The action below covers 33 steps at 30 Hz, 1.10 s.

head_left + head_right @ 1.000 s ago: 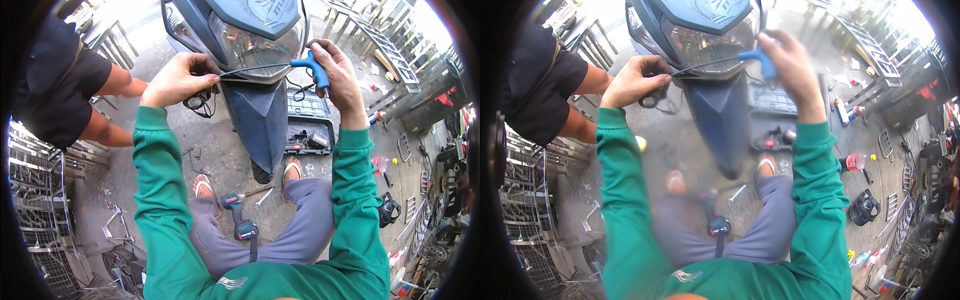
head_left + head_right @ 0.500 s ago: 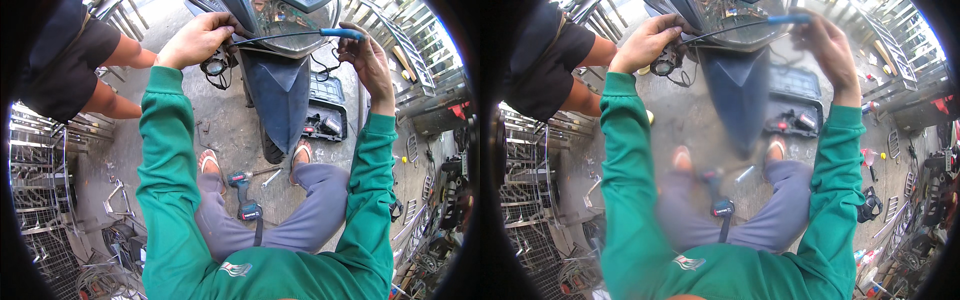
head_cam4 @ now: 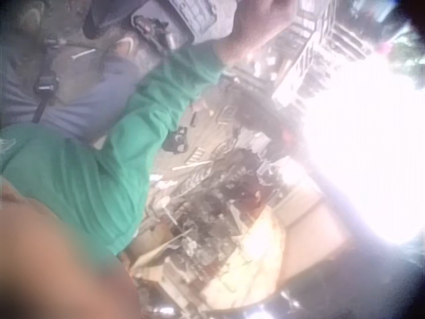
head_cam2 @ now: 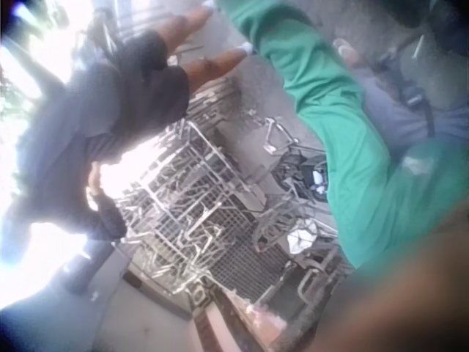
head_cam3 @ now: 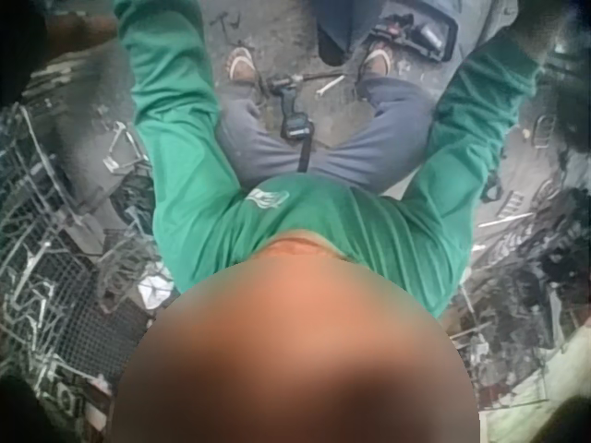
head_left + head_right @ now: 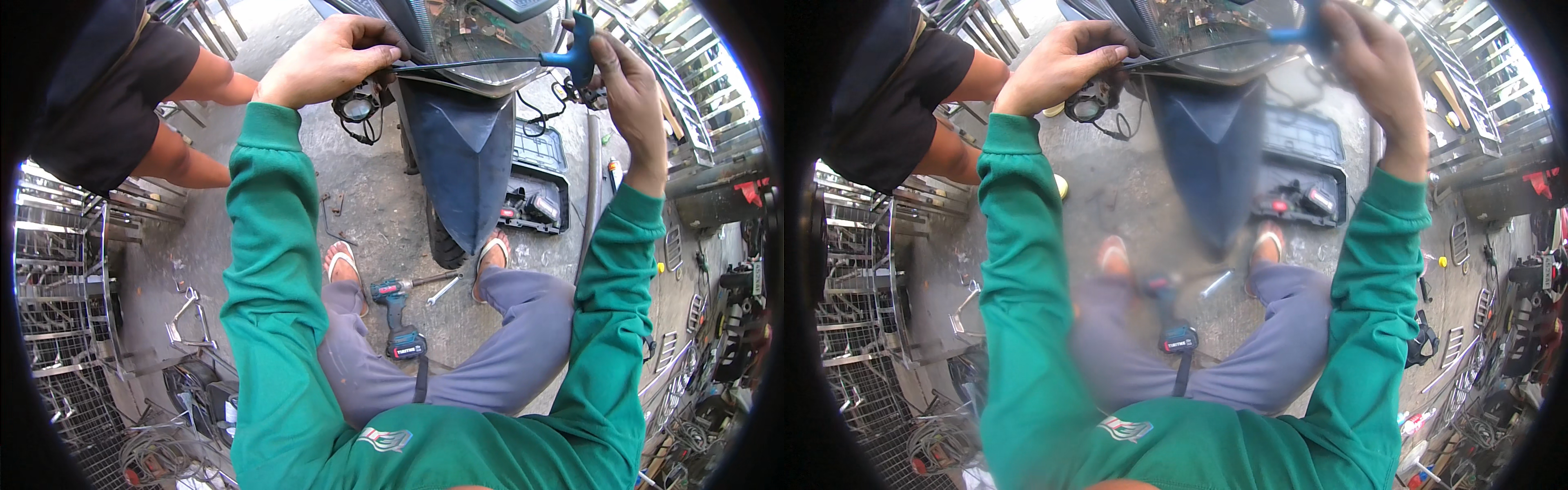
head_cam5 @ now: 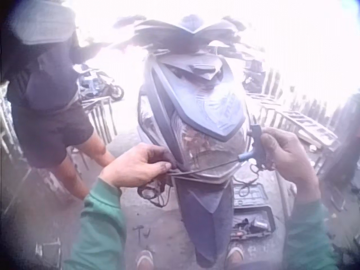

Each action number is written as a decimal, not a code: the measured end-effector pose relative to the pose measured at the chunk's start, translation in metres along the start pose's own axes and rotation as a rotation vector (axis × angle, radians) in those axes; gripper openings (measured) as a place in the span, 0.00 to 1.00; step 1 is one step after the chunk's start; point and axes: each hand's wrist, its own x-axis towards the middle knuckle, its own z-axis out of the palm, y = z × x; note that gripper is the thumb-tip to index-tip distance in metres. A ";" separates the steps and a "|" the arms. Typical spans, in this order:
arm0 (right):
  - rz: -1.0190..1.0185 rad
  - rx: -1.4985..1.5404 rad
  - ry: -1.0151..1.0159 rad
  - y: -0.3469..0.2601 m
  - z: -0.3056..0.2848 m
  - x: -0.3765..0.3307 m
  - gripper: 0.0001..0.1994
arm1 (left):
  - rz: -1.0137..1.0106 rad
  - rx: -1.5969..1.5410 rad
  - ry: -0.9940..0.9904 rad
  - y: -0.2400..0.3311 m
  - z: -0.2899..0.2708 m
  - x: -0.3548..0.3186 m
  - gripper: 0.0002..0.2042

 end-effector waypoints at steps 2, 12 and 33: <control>0.012 -0.033 -0.081 -0.005 -0.005 -0.004 0.22 | -0.027 -0.067 -0.015 -0.001 0.000 0.001 0.11; -0.191 0.155 -0.104 -0.008 -0.008 0.016 0.19 | -0.029 -0.084 0.017 -0.005 0.001 0.005 0.11; -0.167 -0.119 -0.217 0.022 -0.032 0.019 0.22 | 0.096 -0.202 0.654 -0.003 0.073 -0.039 0.12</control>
